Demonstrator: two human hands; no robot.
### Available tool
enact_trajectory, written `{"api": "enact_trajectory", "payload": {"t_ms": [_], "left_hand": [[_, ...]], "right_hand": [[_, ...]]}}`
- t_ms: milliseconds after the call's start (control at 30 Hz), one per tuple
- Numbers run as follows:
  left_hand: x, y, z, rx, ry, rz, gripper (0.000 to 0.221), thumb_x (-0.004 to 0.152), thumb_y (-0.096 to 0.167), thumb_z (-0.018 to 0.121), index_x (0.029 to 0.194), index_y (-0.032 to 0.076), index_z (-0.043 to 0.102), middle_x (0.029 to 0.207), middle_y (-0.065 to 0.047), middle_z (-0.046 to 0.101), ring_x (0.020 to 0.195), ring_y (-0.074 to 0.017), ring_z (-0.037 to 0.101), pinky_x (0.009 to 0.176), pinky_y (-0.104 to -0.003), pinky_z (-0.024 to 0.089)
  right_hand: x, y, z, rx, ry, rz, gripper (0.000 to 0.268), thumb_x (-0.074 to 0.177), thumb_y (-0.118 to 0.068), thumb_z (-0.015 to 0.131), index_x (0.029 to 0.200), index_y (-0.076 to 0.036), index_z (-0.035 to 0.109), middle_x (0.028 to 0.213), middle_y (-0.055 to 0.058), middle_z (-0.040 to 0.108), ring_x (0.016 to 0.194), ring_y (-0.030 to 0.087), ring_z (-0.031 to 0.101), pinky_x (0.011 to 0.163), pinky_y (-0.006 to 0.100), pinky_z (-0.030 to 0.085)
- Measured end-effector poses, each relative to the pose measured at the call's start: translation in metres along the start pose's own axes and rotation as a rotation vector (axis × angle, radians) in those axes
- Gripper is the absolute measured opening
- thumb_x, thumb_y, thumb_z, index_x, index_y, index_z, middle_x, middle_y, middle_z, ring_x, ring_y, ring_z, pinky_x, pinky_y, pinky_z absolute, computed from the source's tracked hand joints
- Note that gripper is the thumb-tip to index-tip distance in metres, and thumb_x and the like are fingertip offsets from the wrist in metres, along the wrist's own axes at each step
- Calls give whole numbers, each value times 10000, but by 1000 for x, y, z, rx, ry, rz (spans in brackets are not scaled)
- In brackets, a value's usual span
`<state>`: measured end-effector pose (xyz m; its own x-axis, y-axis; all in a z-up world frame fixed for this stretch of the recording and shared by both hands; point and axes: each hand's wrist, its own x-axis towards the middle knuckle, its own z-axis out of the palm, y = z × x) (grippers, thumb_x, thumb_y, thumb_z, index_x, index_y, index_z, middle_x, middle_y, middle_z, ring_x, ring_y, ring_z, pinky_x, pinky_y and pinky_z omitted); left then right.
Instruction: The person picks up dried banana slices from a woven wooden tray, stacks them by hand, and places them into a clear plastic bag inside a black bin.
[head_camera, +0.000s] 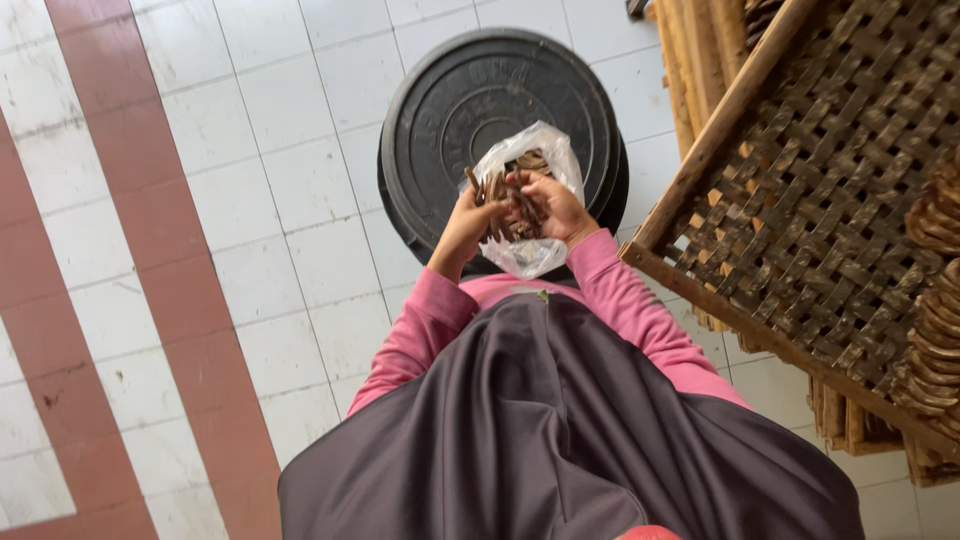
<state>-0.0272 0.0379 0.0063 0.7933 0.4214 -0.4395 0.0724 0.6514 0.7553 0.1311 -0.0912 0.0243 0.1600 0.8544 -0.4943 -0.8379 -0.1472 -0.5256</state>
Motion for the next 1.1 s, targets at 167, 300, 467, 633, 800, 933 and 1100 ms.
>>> {"api": "enact_trajectory", "payload": {"t_ms": [167, 300, 467, 633, 800, 933, 1100], "left_hand": [[-3, 9, -21, 17, 272, 49, 434, 822, 69, 778, 1195, -5, 567, 906, -100, 649, 711, -197, 628, 601, -332, 535], [-15, 13, -24, 606, 546, 351, 581, 734, 199, 962, 1110, 1, 566, 1016, -101, 703, 891, -242, 737, 756, -373, 600], [-24, 11, 0, 1031, 490, 127, 647, 669, 255, 917, 1125, 20, 521, 964, -204, 728, 891, -375, 729, 774, -451, 570], [-35, 25, -7, 904, 566, 195, 454, 804, 148, 741, 1187, 39, 522, 949, -219, 756, 915, -397, 750, 808, -460, 573], [-42, 29, -5, 845, 514, 300, 497, 789, 128, 730, 1227, 30, 516, 951, -235, 751, 920, -394, 756, 809, -444, 584], [-43, 33, -2, 889, 525, 261, 590, 771, 183, 788, 1262, 31, 500, 989, -219, 759, 934, -386, 756, 813, -436, 585], [-52, 28, 0, 982, 525, 160, 880, 673, 391, 964, 1273, 28, 431, 1020, -232, 734, 944, -399, 731, 793, -450, 573]], "right_hand": [[1, -7, -17, -23, 161, -37, 307, 972, -76, 498, 1260, -38, 596, 958, 89, 666, 787, 186, 685, 651, 288, 558], [21, 6, -34, -685, 351, -36, 280, 993, -85, 643, 1251, 4, 578, 1012, 69, 651, 790, 157, 644, 616, 311, 506], [56, 40, -39, -1483, 98, -127, 400, 845, -66, 755, 1220, -13, 625, 1103, 215, 711, 972, 345, 684, 803, 424, 537], [77, 75, -39, -1640, -22, -115, 374, 795, -44, 751, 1144, -33, 614, 1127, 198, 707, 1073, 399, 661, 883, 459, 508], [77, 97, -38, -1896, 2, -451, 353, 759, -26, 777, 1078, -116, 657, 1146, 125, 635, 1162, 355, 578, 990, 480, 450], [74, 94, -41, -1971, 126, -345, 456, 698, -68, 812, 1108, -47, 612, 1146, 146, 557, 1122, 343, 534, 955, 476, 435], [71, 97, -52, -2048, 129, -235, 317, 724, -123, 821, 968, -68, 626, 1102, 151, 572, 1077, 341, 566, 932, 470, 466]]}}
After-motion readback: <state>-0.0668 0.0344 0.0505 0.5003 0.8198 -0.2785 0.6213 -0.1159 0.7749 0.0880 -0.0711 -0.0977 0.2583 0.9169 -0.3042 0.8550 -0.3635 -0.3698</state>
